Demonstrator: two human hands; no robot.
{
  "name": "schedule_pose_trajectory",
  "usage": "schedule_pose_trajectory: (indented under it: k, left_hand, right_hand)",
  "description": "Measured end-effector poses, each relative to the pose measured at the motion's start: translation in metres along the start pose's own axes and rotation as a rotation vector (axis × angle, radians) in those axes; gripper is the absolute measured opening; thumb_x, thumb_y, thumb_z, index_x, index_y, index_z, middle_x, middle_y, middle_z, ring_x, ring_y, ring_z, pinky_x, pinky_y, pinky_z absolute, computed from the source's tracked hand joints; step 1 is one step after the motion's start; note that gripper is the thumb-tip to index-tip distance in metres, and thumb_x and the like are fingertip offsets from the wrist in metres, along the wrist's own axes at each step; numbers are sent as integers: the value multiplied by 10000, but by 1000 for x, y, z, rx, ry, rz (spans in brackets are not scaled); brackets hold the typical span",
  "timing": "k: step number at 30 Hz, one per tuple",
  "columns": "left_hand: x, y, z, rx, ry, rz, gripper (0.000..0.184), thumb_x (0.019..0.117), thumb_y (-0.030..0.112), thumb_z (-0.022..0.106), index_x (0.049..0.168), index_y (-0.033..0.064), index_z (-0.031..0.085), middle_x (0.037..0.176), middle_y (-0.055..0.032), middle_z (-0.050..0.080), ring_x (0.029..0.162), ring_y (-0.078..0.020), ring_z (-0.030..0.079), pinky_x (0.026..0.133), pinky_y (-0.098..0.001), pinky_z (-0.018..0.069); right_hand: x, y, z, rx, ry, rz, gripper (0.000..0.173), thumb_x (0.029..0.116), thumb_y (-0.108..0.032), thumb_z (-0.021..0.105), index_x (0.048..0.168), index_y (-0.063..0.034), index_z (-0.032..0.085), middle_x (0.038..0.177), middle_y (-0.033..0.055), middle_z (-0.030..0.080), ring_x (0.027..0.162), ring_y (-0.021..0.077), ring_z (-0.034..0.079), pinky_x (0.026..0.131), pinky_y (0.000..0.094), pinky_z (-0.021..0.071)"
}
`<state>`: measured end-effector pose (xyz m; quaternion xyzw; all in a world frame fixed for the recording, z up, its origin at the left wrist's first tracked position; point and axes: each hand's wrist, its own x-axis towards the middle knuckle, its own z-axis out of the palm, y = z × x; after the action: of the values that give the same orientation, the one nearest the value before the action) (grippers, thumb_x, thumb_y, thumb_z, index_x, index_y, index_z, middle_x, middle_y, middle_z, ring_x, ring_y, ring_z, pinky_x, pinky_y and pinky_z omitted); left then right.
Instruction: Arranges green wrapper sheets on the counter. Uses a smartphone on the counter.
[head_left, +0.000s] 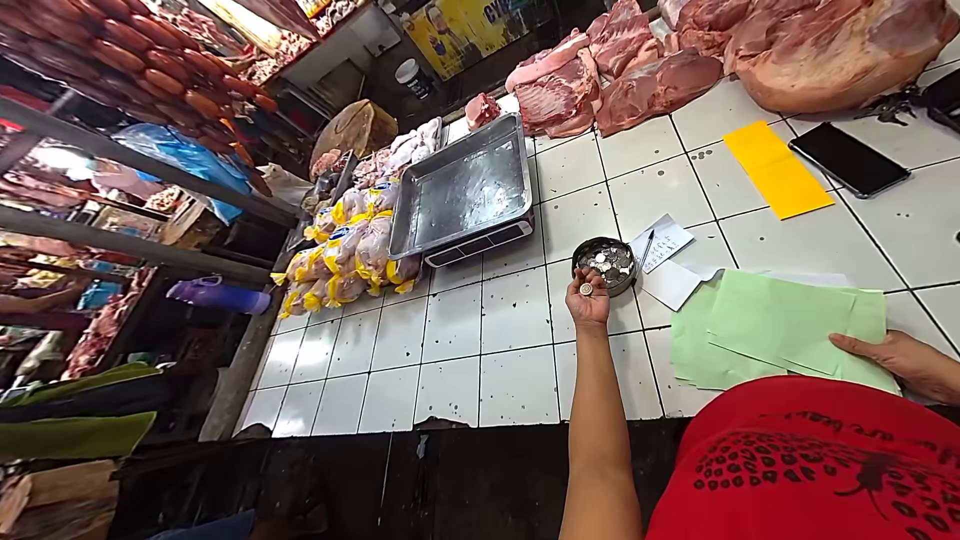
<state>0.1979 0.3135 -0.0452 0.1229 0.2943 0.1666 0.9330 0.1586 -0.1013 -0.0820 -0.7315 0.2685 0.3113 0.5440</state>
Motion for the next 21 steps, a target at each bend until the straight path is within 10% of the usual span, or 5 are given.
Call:
schedule_pose_trajectory:
  k: [6, 15, 21]
  left_hand:
    - [-6, 17, -8, 298, -185, -176, 714, 1079, 529, 82, 1419, 35, 470, 1202, -205, 682, 1078, -323, 700, 912, -400, 573]
    - [1, 33, -19, 266, -371, -211, 871, 1004, 642, -27, 1480, 78, 437, 1316, -253, 629, 1191, -411, 643, 981, -477, 540]
    - [2, 52, -19, 359, -305, -115, 480, 1031, 29, 222, 1443, 22, 469, 1210, -202, 694, 1064, -305, 717, 931, -388, 576]
  right_hand:
    - [-1, 1, 0, -5, 1, -6, 397, 1033, -164, 618, 1360, 31, 504, 1081, 154, 646, 869, 123, 656, 810, 318, 559]
    - [-1, -1, -1, -4, 4, 10, 405, 1032, -164, 617, 1368, 26, 494, 1086, 156, 638, 875, 124, 654, 814, 314, 556]
    - [-2, -2, 0, -8, 5, 15, 404, 1031, -157, 618, 1366, 30, 489, 1076, 141, 636, 864, 101, 647, 805, 292, 552]
